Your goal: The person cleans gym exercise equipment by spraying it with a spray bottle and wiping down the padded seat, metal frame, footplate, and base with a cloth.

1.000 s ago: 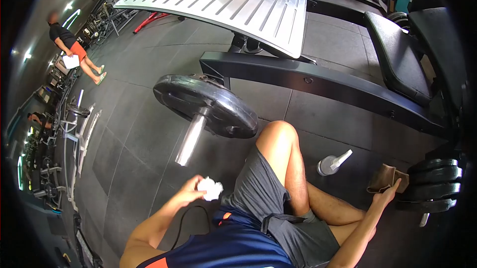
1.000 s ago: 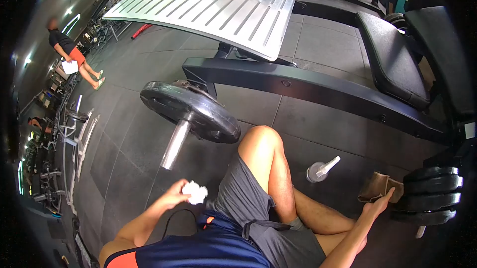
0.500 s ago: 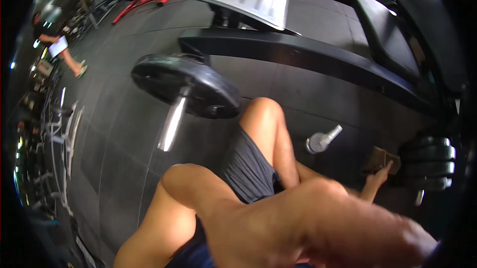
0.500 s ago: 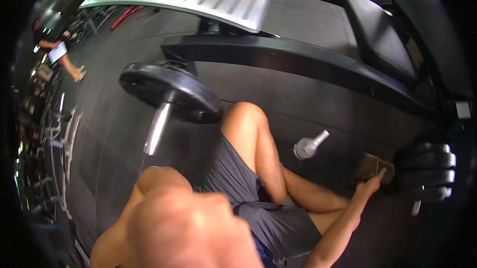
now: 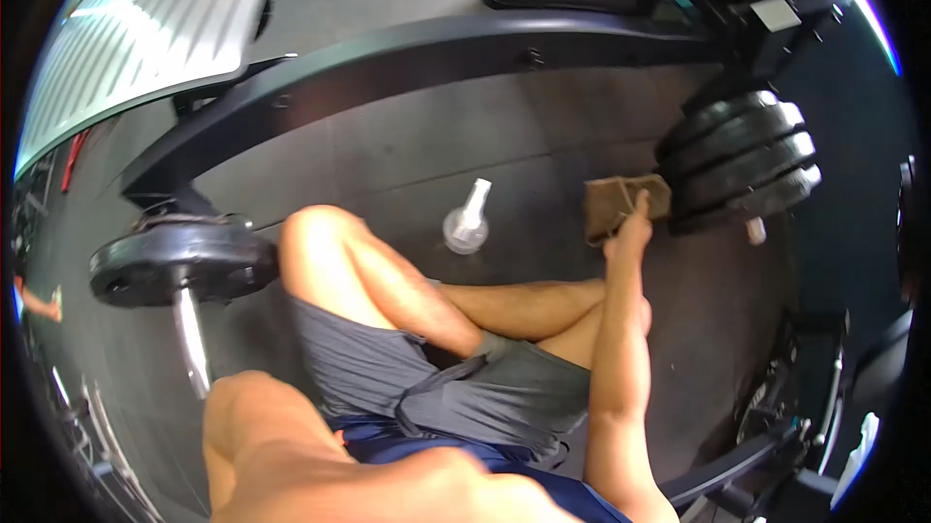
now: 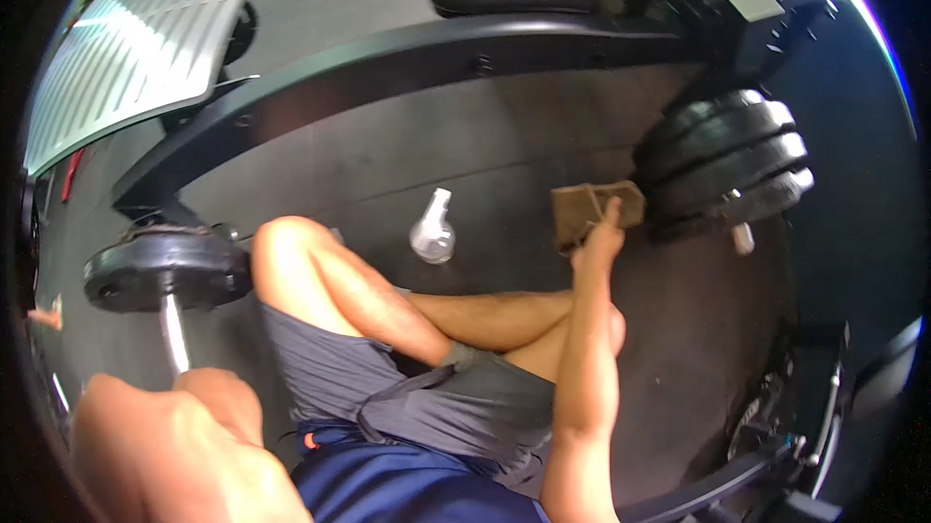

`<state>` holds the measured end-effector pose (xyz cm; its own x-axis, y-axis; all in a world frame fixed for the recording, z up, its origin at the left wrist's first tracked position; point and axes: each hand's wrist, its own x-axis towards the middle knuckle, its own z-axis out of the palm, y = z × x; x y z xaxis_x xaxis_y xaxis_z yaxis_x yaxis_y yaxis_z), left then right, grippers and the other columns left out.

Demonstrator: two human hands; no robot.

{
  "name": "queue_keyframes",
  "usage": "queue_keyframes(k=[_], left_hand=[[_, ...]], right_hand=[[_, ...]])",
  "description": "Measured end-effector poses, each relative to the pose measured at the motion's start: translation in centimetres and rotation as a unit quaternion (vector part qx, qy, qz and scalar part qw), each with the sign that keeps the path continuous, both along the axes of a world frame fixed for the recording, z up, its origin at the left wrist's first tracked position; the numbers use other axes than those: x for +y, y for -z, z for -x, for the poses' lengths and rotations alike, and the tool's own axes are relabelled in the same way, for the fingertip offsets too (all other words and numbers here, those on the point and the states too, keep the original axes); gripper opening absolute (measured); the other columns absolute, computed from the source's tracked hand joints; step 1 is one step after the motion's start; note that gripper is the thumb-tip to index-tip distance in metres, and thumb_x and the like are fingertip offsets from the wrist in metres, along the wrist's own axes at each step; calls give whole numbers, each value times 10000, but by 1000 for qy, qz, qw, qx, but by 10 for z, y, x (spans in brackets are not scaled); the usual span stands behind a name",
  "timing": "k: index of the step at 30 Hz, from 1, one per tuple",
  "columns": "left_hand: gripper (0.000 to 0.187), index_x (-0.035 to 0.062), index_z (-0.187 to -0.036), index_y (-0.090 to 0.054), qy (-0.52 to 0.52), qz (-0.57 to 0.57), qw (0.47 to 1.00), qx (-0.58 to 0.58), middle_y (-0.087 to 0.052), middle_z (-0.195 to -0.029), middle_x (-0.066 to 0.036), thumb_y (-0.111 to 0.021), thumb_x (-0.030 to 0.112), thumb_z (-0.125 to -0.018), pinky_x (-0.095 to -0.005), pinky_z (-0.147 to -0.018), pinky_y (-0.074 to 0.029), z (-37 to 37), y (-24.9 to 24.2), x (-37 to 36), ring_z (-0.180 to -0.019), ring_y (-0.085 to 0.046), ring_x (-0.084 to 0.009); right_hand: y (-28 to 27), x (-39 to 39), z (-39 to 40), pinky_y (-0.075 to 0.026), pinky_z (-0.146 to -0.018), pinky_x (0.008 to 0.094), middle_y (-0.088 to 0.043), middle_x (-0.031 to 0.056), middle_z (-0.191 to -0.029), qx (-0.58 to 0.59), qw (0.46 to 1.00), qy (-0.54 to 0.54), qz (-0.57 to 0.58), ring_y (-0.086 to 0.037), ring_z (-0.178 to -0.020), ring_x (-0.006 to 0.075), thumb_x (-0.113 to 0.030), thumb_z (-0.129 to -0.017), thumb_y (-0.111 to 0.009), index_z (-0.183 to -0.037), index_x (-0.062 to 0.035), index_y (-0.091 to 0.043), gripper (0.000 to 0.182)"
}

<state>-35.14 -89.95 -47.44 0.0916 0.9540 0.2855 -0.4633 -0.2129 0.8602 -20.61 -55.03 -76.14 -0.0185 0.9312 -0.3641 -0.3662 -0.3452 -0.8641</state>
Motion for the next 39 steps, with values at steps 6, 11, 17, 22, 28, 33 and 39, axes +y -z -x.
queue_keyframes(k=[6, 11, 17, 22, 28, 33, 39], left_hand=[[393, -66, -1290, -520, 33, 24, 998, 57, -626, -1163, -145, -614, -28, -910, -322, -879, -528, 6, 6, 19, -1051, -636, -214], [376, -76, -1283, -528, 61, 36, 995, 68, -635, -1157, -151, -602, -36, -917, -318, -874, -531, 3, 11, 34, -1044, -642, -214], [356, -87, -1274, -537, 66, 60, 993, 79, -647, -1150, -157, -588, -45, -925, -314, -867, -534, 0, 15, 44, -1035, -649, -213], [340, -96, -1267, -545, 32, 75, 995, 64, -656, -1144, -163, -577, -52, -931, -310, -861, -537, -5, 22, 41, -1027, -654, -213], [323, -107, -1259, -554, 5, 92, 996, 18, -668, -1137, -169, -563, -62, -939, -306, -855, -540, -22, 32, 29, -1018, -661, -213], [309, -117, -1252, -562, 11, 105, 993, -44, -677, -1131, -175, -551, -69, -946, -302, -849, -542, -45, 44, 14, -1011, -666, -213], [295, -128, -1243, -571, 59, 98, 977, -182, -688, -1124, -181, -537, -78, -954, -298, -842, -545, -87, 62, 9, -1002, -673, -212]], right_hand=[[0, -2, 0, -542, -777, 369, -638, 109, -1107, 11, 999, 11, -45, -646, -906, 216, -425, -962, -619, -1236, 28, -545, 535], [3, -2, 2, -513, -805, 323, -643, 127, -1121, 24, 998, -3, -52, -634, -944, 194, -399, -984, -590, -1202, 61, -575, 509], [15, 3, 3, -513, -785, 316, -654, 66, -1032, 7, 997, 23, -74, -632, -907, 168, -368, -988, -591, -1209, 11, -565, 440], [17, 3, 5, -478, -837, 311, -660, 113, -1103, 6, 997, 27, -71, -614, -978, 167, -379, -977, -605, -1187, 48, -600, 476], [20, 3, 9, -500, -633, 306, -678, 66, -944, -17, 997, 55, -54, -619, -722, 140, -429, -948, -635, -1117, -15, -653, 448], [11, 0, 3, -490, -799, 323, -653, 79, -1074, 17, 999, 28, -42, -612, -922, 157, -416, -949, -640, -1209, 28, -602, 516], [29, 11, -3, -507, -674, 309, -651, 53, -964, -30, 999, 26, -24, -619, -786, 163, -514, -909, -659, -1166, -32, -626, 548]])
